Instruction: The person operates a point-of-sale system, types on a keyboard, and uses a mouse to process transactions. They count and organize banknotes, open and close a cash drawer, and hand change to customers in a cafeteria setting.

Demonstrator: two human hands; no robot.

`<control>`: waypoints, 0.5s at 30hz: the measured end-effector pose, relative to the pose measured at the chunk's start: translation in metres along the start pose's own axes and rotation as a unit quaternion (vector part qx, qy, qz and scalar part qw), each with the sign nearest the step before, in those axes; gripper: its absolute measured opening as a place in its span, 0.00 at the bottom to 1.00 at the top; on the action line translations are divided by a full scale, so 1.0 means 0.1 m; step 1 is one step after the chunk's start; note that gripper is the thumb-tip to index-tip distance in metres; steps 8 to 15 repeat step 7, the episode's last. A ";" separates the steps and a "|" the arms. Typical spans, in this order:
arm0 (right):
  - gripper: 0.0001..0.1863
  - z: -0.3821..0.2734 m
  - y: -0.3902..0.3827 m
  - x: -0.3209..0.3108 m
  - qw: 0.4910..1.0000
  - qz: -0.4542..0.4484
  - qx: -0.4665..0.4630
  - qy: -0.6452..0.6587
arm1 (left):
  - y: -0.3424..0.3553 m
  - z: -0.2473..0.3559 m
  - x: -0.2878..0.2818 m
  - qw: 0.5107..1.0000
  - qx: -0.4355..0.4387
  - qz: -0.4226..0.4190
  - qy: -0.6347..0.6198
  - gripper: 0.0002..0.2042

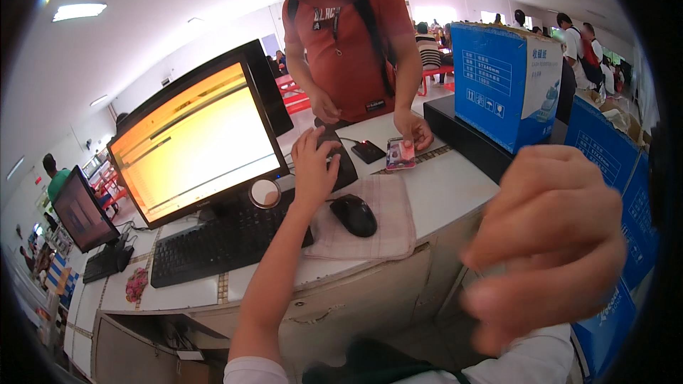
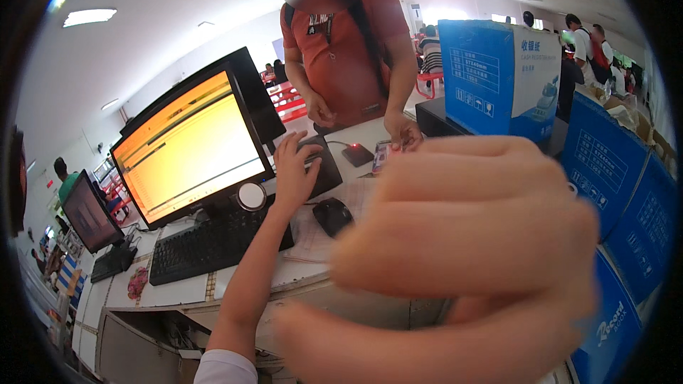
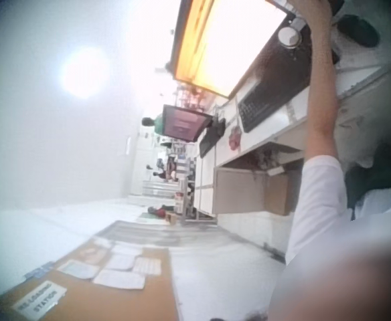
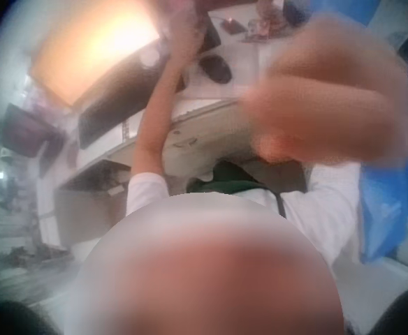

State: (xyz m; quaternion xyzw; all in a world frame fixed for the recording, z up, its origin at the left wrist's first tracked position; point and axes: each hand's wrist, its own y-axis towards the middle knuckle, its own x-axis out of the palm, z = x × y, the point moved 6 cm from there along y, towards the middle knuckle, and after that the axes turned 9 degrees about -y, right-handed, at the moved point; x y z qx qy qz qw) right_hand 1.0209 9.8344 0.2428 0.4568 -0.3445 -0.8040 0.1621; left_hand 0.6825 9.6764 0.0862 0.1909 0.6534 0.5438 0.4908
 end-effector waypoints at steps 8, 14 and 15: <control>0.12 -0.41 -0.07 -0.13 0.998 -0.064 0.020 0.018 | 0.16 0.12 -0.06 0.997 -0.039 -0.062 0.030 0.11; 0.12 -0.41 -0.07 -0.13 0.998 -0.064 0.020 0.018 | 0.16 0.12 -0.06 0.997 -0.039 -0.062 0.030 0.11; 0.12 -0.41 -0.07 -0.13 0.998 -0.064 0.020 0.018 | 0.16 0.12 -0.06 0.997 -0.039 -0.062 0.030 0.11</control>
